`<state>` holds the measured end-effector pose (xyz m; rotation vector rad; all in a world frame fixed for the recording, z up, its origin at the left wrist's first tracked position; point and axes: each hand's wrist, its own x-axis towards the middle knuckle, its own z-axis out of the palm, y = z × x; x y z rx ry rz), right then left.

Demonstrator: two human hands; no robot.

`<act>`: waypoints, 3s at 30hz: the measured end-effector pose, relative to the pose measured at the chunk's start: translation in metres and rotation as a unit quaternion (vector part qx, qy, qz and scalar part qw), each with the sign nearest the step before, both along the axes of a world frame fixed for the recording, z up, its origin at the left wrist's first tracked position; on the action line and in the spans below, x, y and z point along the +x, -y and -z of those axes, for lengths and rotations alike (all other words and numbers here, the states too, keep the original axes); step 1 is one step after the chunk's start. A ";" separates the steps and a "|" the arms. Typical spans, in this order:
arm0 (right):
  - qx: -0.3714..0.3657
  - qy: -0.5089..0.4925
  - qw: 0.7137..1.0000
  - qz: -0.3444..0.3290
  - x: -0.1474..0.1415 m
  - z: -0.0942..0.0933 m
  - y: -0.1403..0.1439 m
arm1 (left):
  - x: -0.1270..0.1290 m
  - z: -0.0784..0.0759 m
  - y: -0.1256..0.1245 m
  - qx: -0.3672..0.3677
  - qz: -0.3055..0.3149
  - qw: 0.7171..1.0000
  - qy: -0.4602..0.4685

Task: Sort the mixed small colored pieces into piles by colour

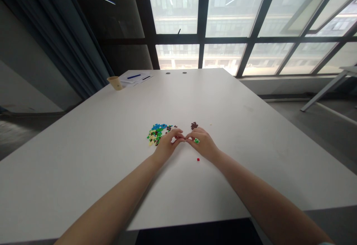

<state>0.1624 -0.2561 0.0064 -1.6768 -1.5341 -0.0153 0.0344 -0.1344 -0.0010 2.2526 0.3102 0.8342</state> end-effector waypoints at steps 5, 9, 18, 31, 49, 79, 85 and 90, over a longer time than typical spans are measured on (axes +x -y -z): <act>-0.097 0.022 0.982 0.162 0.030 0.010 -0.003 | 0.004 0.009 -0.013 0.124 -0.037 0.991 -0.044; -0.197 0.036 0.937 0.287 0.049 0.020 -0.007 | 0.006 0.013 -0.018 0.187 -0.096 0.969 -0.133; -0.261 0.044 0.931 0.252 0.032 0.017 -0.010 | 0.001 0.005 -0.013 0.196 -0.160 0.934 -0.250; -0.167 0.018 0.962 0.214 0.026 0.012 -0.001 | 0.003 0.010 -0.019 0.097 -0.067 0.985 -0.130; -0.021 0.002 1.000 0.017 0.001 0.006 -0.002 | 0.000 -0.001 0.005 -0.047 0.009 0.996 -0.071; -0.245 0.074 0.938 0.236 0.041 0.026 -0.006 | 0.003 0.026 -0.044 0.218 -0.072 0.946 -0.230; -0.237 0.065 0.942 0.227 0.036 0.025 -0.005 | 0.001 0.018 -0.044 0.232 -0.109 0.945 -0.204; -0.246 0.062 0.940 0.227 0.032 0.022 -0.005 | 0.001 0.015 -0.043 0.238 -0.150 0.937 -0.208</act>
